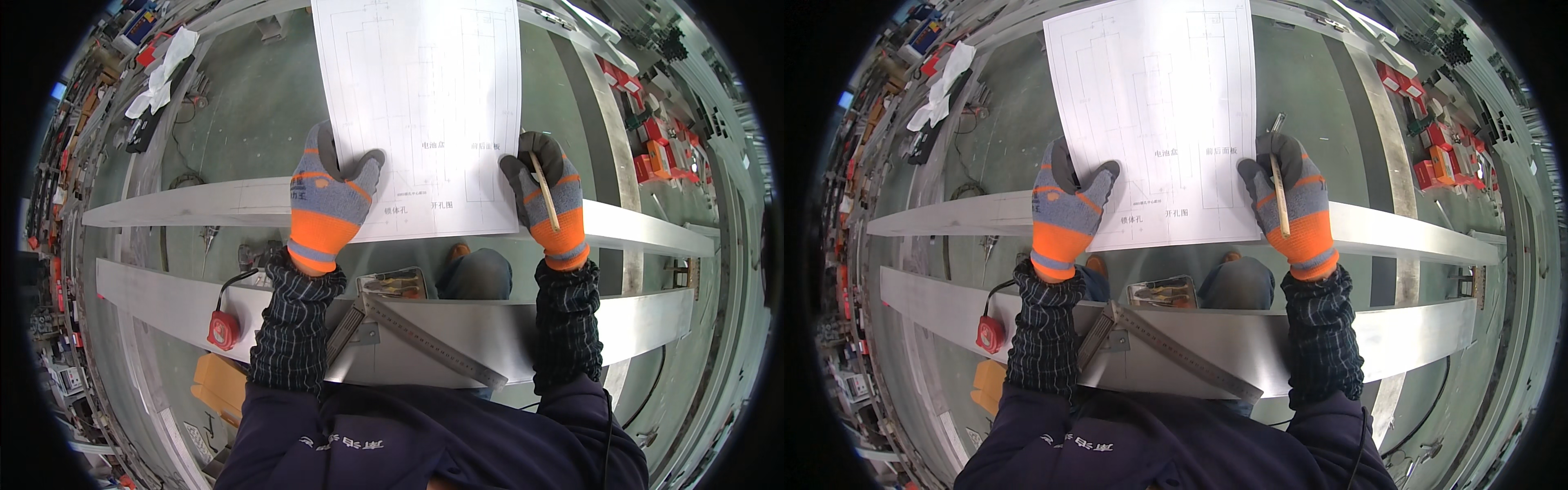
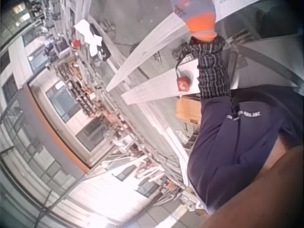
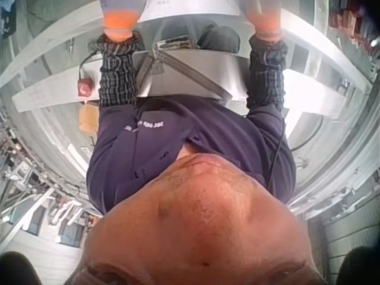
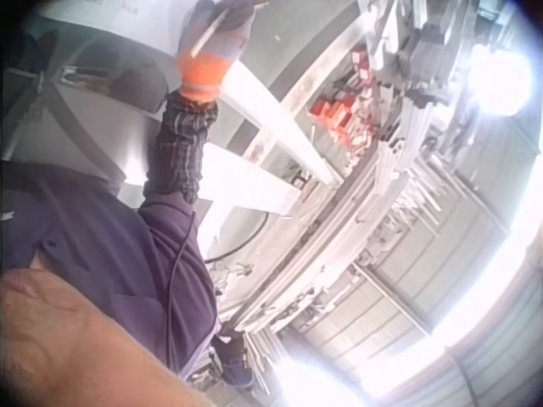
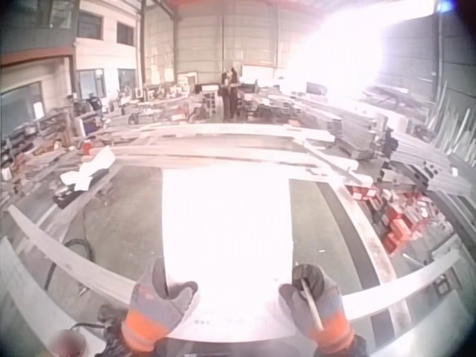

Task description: The person measures and marks a long metal beam using a ruler and pencil, then consults a printed document while seated at a workbench. They continue to mark the beam at multiple points, referencing the document repeatedly.

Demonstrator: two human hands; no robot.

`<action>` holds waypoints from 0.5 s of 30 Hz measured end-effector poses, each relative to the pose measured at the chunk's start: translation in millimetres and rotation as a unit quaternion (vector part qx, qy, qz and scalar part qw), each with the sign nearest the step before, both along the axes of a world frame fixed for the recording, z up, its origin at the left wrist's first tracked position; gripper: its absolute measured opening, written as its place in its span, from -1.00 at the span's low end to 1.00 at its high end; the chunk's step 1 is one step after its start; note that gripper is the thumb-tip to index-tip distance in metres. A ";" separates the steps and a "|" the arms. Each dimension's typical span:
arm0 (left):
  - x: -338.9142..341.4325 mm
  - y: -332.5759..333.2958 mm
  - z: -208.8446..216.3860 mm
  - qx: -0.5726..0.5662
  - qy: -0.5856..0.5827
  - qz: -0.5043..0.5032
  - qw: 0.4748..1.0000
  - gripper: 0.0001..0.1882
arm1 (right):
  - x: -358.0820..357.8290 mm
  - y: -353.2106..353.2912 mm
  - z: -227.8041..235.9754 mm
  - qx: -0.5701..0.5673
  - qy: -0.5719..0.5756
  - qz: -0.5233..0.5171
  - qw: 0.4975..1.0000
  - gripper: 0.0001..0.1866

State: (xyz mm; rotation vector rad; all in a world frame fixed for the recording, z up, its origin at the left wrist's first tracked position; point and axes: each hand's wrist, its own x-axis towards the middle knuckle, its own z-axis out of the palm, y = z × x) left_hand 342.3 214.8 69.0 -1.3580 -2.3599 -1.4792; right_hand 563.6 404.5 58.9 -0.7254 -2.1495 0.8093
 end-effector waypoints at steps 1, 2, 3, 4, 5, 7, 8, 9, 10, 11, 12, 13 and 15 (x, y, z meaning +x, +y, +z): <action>0.1 0.5 -0.4 0.001 -0.005 0.001 1.000 -0.45 | 0.1 -0.3 0.9 0.009 -0.001 0.001 1.000 -0.71; 0.3 0.7 -0.7 0.003 -0.010 0.002 1.000 -0.45 | -0.1 -0.7 1.1 0.003 0.001 0.001 1.000 -0.71; 0.7 1.0 -1.5 0.017 -0.033 -0.004 0.999 -0.48 | -0.4 -1.1 1.2 -0.003 0.002 0.002 1.000 -0.71; 1.3 1.3 -2.6 0.031 -0.056 -0.011 0.998 -0.51 | -0.7 -1.4 1.1 -0.009 0.004 0.002 1.000 -0.71; 1.7 1.7 -3.4 0.046 -0.080 -0.018 0.996 -0.53 | -0.4 -1.3 0.7 -0.007 0.001 0.001 1.000 -0.71; 1.1 2.0 -4.1 0.045 -0.083 -0.020 0.995 -0.51 | 0.2 -0.6 -0.7 -0.003 -0.005 -0.001 1.000 -0.71; 1.0 2.3 -4.3 0.045 -0.084 -0.022 0.995 -0.51 | 0.4 -0.3 -1.5 -0.007 0.000 -0.001 1.000 -0.71; 1.6 2.3 -3.4 0.034 -0.070 -0.016 0.997 -0.51 | 0.4 0.0 -2.5 -0.011 0.004 0.000 1.000 -0.71; 2.5 1.8 -1.6 0.024 -0.056 -0.010 0.998 -0.51 | 0.7 0.1 -3.1 -0.015 0.009 0.000 1.000 -0.71; 2.4 1.0 0.6 0.015 -0.041 -0.002 0.999 -0.50 | -0.1 -0.2 -1.5 -0.012 0.006 0.001 1.000 -0.71; 1.8 -0.1 -0.3 0.011 -0.026 0.005 1.000 -0.51 | -0.5 -1.3 0.9 -0.009 0.004 0.003 1.000 -0.71; 0.8 -1.5 -2.8 0.008 -0.011 0.013 1.000 -0.51 | -0.9 -2.0 2.5 -0.006 0.002 0.004 1.000 -0.71; 1.3 -0.2 -3.8 0.006 -0.011 0.011 1.000 -0.52 | 0.3 -1.6 0.8 -0.007 0.005 0.001 1.000 -0.71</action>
